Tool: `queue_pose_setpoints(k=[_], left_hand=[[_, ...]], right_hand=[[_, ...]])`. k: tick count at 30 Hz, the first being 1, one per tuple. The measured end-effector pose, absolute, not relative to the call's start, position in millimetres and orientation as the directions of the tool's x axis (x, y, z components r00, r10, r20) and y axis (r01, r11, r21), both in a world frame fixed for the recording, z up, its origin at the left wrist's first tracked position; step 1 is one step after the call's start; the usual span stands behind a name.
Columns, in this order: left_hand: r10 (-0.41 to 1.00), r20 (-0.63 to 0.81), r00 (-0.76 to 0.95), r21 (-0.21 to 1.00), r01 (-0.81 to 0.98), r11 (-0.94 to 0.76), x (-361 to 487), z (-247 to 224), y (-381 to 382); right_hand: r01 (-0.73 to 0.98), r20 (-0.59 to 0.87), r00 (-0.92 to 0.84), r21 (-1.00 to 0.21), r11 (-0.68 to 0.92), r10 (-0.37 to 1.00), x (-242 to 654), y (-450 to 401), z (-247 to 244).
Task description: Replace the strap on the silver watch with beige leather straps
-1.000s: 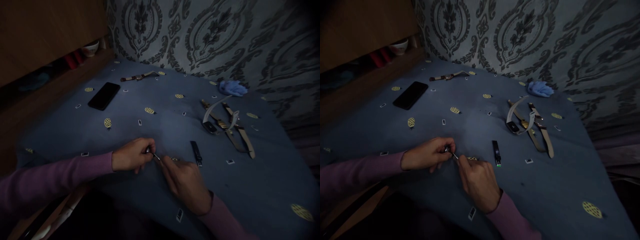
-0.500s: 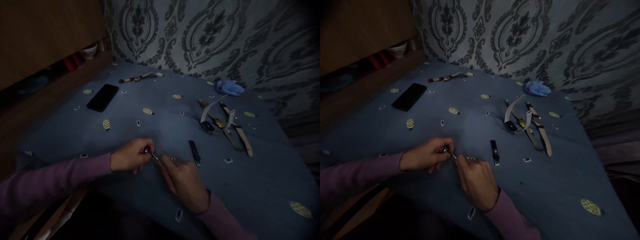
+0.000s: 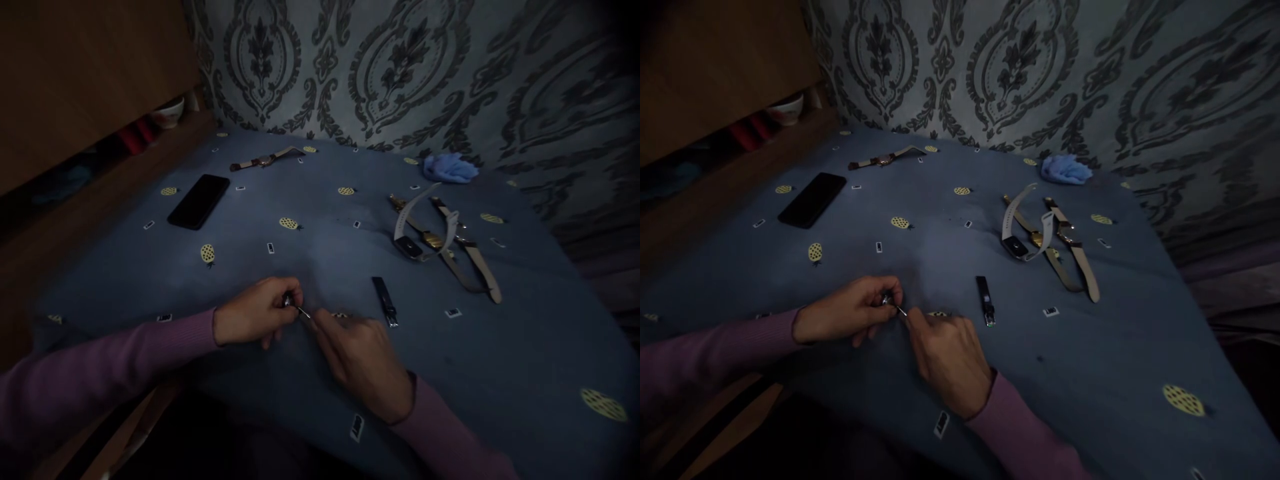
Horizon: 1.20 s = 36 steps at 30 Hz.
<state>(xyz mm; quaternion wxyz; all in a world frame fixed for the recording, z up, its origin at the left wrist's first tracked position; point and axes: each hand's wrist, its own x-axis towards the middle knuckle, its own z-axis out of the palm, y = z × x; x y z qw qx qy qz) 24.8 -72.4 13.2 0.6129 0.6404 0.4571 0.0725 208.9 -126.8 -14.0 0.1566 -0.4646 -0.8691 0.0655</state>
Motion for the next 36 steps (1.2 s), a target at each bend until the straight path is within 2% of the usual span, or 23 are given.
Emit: queue_pose_setpoints(k=[13,23,27,33,36], left_hand=[[0.665,-0.494,0.560,0.839,0.508,0.196,25.6,16.4,-72.6],[0.667,-0.487,0.564,0.837,0.519,0.173,24.9,17.0,-72.0],[0.670,-0.480,0.565,0.840,0.517,0.166,24.2,15.5,-72.1],[0.666,-0.476,0.574,0.843,0.513,0.159,23.0,13.5,-74.0],[0.671,-0.458,0.584,0.845,0.520,0.124,22.7,16.2,-74.5]], right_hand=[[0.795,0.214,-0.507,-0.259,0.549,0.835,208.1,-127.0,-13.5],[0.788,0.210,-0.492,-0.304,0.535,0.845,208.3,-126.3,-13.6],[0.797,0.154,-0.453,-0.370,0.477,0.878,208.9,-126.7,-13.2],[0.836,0.090,-0.439,-0.323,0.443,0.894,206.9,-126.1,-14.7],[0.821,0.078,-0.416,-0.398,0.411,0.906,207.1,-125.3,-15.3]])
